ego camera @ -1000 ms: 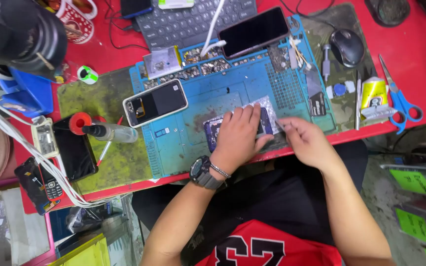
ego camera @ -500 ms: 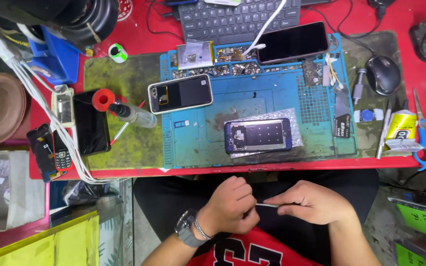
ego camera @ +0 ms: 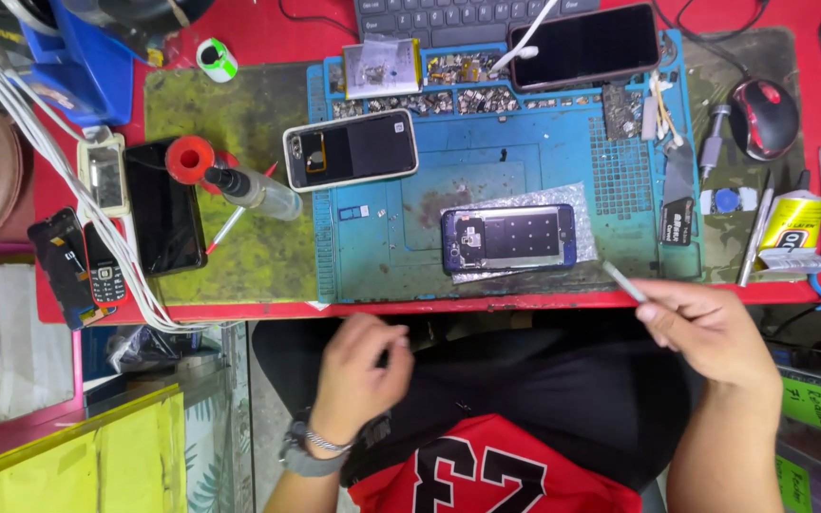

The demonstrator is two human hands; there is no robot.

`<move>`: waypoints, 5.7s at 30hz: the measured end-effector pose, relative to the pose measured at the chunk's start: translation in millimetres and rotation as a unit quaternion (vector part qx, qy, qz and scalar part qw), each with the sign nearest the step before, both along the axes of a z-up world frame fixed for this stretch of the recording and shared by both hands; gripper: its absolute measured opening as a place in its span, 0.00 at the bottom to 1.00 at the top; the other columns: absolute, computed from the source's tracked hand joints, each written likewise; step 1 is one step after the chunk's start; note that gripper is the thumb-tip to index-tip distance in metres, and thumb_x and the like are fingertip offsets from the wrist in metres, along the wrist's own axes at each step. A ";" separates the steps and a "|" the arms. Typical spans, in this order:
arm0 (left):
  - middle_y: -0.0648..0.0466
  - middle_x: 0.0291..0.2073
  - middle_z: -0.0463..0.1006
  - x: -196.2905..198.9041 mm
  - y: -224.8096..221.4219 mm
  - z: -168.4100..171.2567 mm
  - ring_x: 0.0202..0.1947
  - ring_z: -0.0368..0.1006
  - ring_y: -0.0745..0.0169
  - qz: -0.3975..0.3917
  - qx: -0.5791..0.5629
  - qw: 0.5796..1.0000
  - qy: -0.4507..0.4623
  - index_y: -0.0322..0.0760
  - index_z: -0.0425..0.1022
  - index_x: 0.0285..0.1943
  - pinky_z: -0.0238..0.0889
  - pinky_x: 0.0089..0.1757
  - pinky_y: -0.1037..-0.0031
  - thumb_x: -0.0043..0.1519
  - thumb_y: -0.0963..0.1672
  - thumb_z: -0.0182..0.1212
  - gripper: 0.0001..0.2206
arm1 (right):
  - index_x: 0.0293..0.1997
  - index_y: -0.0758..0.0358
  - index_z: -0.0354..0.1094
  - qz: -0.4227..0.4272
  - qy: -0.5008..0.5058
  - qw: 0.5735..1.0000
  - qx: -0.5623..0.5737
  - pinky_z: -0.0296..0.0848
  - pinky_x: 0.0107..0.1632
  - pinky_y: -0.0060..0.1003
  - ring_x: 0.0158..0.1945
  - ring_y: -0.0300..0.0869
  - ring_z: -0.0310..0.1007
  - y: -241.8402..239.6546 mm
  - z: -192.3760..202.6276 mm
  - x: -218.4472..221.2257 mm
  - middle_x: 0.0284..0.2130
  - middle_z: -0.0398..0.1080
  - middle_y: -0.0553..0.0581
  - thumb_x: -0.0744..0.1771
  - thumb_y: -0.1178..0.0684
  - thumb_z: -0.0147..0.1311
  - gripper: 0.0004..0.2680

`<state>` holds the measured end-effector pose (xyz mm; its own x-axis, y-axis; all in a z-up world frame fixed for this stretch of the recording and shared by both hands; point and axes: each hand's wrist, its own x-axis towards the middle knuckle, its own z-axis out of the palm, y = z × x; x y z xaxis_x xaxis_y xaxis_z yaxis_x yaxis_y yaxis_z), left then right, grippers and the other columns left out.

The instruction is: Using a thin metal tool to scrape away excess adhesive from the frame of a mobile phone.

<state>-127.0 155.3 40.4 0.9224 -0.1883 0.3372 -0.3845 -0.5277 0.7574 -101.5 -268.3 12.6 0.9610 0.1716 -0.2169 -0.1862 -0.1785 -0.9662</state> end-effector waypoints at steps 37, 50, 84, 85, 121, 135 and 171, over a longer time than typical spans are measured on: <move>0.49 0.43 0.67 146.6 -116.0 -11.0 0.47 0.67 0.47 -0.169 0.356 0.918 0.045 0.30 0.72 0.59 0.62 0.44 0.59 0.35 0.57 0.75 0.44 | 0.57 0.74 0.72 -0.154 -0.155 0.974 0.064 0.66 0.24 0.26 0.17 0.35 0.65 53.0 -48.3 64.5 0.15 0.68 0.58 0.70 0.64 0.55 0.09; 0.50 0.46 0.63 154.0 -123.0 -2.5 0.52 0.62 0.44 -0.174 0.348 0.913 0.123 0.39 0.66 0.65 0.56 0.51 0.57 0.38 0.55 0.73 0.44 | 0.57 0.74 0.71 -0.159 -0.164 0.970 0.078 0.67 0.24 0.27 0.17 0.35 0.65 49.1 -56.8 63.3 0.15 0.68 0.59 0.69 0.64 0.55 0.10; 0.26 0.55 0.68 111.1 -113.1 11.8 0.57 0.67 0.17 0.190 0.035 0.915 0.355 0.31 0.49 0.72 0.62 0.55 0.44 0.61 0.47 0.58 0.32 | 0.57 0.72 0.72 -0.152 -0.202 0.966 0.048 0.65 0.24 0.27 0.17 0.33 0.63 43.3 -70.1 65.4 0.15 0.67 0.57 0.69 0.65 0.53 0.10; 0.26 0.55 0.68 114.3 -106.4 5.1 0.57 0.67 0.17 0.190 0.035 0.914 0.358 0.31 0.49 0.72 0.62 0.55 0.44 0.61 0.47 0.58 0.32 | 0.57 0.72 0.72 -0.152 -0.199 0.967 0.047 0.65 0.24 0.27 0.17 0.33 0.63 43.2 -70.7 65.8 0.15 0.67 0.57 0.69 0.65 0.53 0.10; 0.35 0.43 0.75 124.0 -103.8 17.6 0.49 0.74 0.29 0.023 0.288 0.953 0.091 0.25 0.71 0.60 0.70 0.45 0.50 0.52 0.54 0.72 0.34 | 0.58 0.75 0.71 -0.159 -0.183 0.969 0.039 0.67 0.25 0.29 0.18 0.35 0.65 40.1 -74.0 63.5 0.16 0.66 0.61 0.69 0.65 0.55 0.10; 0.48 0.45 0.61 153.6 -126.7 -71.2 0.54 0.58 0.41 0.097 0.231 0.968 -0.037 0.38 0.69 0.59 0.47 0.55 0.47 0.45 0.57 0.63 0.35 | 0.58 0.73 0.72 -0.147 -0.186 0.970 0.054 0.64 0.24 0.26 0.17 0.34 0.64 41.6 -69.6 66.6 0.16 0.67 0.58 0.70 0.64 0.55 0.10; 0.40 0.78 0.30 129.1 -94.1 -19.8 0.78 0.23 0.34 -0.096 0.284 0.942 0.153 0.36 0.38 0.80 0.22 0.69 0.41 0.43 0.65 0.79 0.65 | 0.56 0.59 0.75 0.011 -0.118 0.937 -0.329 0.75 0.37 0.35 0.32 0.41 0.78 117.0 28.7 -21.8 0.35 0.79 0.49 0.67 0.58 0.54 0.11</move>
<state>2.1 61.3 20.6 0.8902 -0.4320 -0.1448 -0.3243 -0.8240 0.4646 -123.3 -151.3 41.3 0.9932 0.0959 -0.0656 0.0290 -0.7513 -0.6594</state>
